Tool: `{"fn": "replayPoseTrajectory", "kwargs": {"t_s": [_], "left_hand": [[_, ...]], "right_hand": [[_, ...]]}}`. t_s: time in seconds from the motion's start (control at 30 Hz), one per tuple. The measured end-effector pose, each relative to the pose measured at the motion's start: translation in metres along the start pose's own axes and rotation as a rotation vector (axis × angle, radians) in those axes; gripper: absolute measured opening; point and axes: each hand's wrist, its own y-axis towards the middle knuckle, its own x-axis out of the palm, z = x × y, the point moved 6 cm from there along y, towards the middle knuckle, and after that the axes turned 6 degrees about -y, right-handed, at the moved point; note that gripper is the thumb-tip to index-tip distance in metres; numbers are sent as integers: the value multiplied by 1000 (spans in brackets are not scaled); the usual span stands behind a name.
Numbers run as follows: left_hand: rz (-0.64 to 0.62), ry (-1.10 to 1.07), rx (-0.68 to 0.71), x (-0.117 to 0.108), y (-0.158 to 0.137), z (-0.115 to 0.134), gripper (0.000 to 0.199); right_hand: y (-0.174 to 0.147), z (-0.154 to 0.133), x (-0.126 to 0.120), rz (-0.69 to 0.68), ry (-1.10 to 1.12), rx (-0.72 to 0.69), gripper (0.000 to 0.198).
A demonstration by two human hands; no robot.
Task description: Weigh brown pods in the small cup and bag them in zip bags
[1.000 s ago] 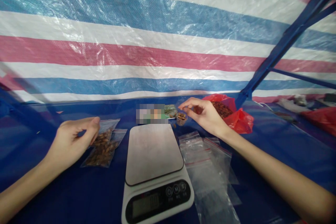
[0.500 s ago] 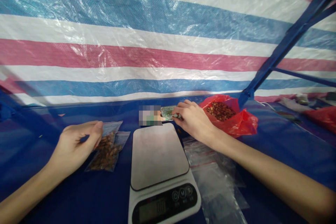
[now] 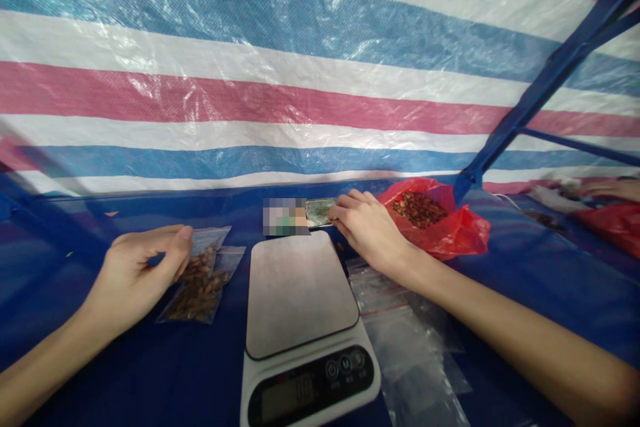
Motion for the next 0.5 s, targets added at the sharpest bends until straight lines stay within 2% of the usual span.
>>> {"fn": "replayPoseTrajectory", "kwargs": {"t_s": [0.13, 0.27, 0.4, 0.5], "left_hand": [[-10, -6, -4, 0, 0, 1, 50], [7, -7, 53, 0, 1, -1, 51], [17, 1, 106, -1, 1, 0, 51], [12, 6, 118, -1, 0, 2, 51]], "right_hand": [[0, -3, 2, 40, -7, -70, 11], [0, -5, 2, 71, 0, -111, 9], [2, -2, -4, 122, 54, -91, 17], [2, 11, -21, 211, 186, -31, 20]]}}
